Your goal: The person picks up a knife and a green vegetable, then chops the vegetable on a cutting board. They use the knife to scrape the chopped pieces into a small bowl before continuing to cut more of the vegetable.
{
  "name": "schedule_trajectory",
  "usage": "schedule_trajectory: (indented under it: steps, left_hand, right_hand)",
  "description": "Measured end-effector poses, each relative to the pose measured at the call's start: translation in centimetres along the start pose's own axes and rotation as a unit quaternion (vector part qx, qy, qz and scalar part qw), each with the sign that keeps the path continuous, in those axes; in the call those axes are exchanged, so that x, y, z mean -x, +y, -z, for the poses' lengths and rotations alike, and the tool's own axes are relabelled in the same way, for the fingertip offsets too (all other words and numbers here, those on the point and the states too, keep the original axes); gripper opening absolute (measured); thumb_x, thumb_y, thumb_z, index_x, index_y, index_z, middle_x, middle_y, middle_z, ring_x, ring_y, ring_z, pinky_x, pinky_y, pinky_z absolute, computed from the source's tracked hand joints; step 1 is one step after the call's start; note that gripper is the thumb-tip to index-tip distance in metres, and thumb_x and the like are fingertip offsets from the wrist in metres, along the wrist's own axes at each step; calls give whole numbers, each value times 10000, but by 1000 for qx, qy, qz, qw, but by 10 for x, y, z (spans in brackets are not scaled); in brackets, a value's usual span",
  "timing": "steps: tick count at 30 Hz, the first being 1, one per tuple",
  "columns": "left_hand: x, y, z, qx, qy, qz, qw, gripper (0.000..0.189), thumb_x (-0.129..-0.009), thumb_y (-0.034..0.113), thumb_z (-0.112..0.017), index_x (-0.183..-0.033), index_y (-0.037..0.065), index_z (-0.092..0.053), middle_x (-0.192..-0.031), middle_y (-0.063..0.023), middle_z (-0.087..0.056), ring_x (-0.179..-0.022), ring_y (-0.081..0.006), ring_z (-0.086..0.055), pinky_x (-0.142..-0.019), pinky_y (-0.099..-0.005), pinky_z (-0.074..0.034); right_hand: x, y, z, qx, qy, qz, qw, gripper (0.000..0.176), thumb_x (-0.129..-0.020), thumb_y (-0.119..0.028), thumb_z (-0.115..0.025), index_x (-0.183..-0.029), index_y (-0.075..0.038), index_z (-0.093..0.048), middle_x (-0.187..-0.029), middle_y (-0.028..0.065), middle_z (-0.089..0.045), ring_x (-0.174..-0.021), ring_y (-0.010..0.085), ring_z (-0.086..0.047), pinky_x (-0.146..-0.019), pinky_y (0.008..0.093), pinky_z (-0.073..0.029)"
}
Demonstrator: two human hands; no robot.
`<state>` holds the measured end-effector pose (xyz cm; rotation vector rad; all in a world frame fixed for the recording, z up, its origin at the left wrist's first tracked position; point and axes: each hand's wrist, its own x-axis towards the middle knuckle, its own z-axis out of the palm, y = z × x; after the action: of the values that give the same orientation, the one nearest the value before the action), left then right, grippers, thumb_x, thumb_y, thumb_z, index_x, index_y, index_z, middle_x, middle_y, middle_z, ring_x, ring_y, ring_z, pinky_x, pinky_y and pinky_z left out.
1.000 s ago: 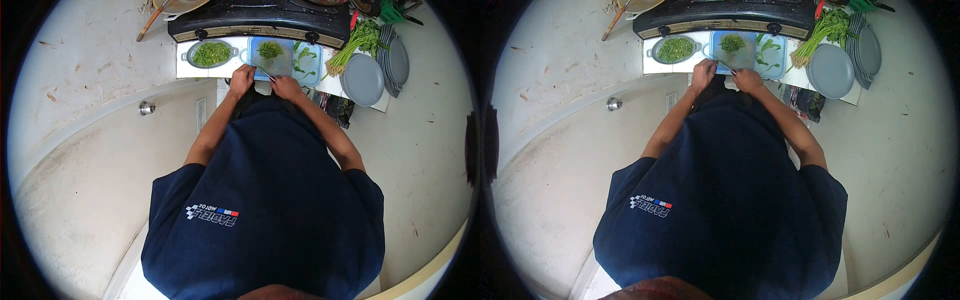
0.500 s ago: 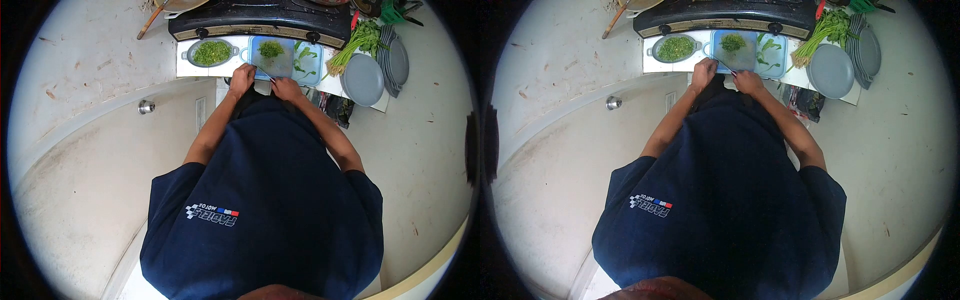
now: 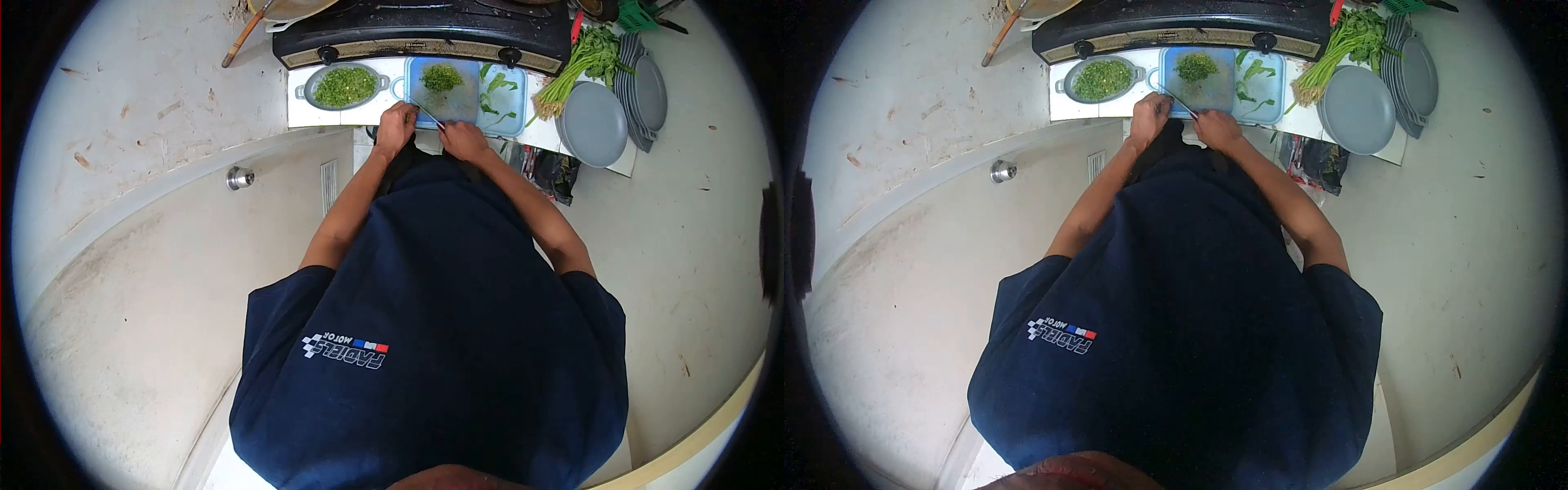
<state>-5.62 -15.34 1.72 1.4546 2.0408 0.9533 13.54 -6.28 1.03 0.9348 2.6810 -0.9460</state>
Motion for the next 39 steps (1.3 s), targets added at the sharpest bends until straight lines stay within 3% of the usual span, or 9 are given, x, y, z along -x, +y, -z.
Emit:
schedule_trajectory:
  steps: [5,7,13,23,28,39]
  left_hand:
    - [-1,3,1,-8,-5,18,1000,132,-866,14,-667,-975,6,-741,-873,-193,-669,-796,-394,-675,-728,-440,-540]
    - [0,0,-1,-6,-1,18,1000,129,-866,15,-669,-972,4,-742,-872,-193,-674,-798,-394,-677,-731,-439,-541]
    - [0,3,0,12,15,14,1000,119,-864,16,-675,-958,-3,-744,-862,-193,-685,-808,-397,-683,-740,-440,-544]
    - [0,0,2,2,4,-23,1000,107,-850,-13,-653,-940,-7,-711,-872,-204,-658,-811,-422,-661,-722,-459,-533]
    - [0,-1,2,-13,-1,-32,999,131,-856,-26,-633,-966,-7,-701,-879,-207,-656,-816,-425,-658,-723,-464,-530]
    - [2,-1,-2,16,41,-18,999,92,-875,14,-654,-954,-1,-698,-893,-196,-673,-835,-408,-670,-764,-452,-545]
  right_hand:
    - [-2,1,3,-2,-5,7,1000,331,-955,-272,-570,-911,26,-708,-888,272,-715,-818,444,-715,-774,534,-578]
    - [6,5,2,-16,28,24,999,361,-972,-313,-569,-902,17,-695,-783,264,-695,-757,453,-698,-729,547,-563]
    - [12,10,2,-11,21,-12,1000,370,-967,-330,-578,-948,23,-689,-778,275,-688,-743,463,-693,-729,541,-573]
    - [10,4,1,5,9,3,1000,375,-969,-330,-576,-961,26,-692,-792,278,-691,-761,461,-698,-740,544,-572]
    - [-9,-6,7,-9,7,10,1000,345,-961,-290,-561,-954,18,-717,-887,262,-719,-838,437,-716,-782,533,-577]
    - [10,11,2,-12,16,1,1000,386,-977,-346,-567,-950,19,-689,-795,285,-689,-770,474,-691,-745,555,-565]
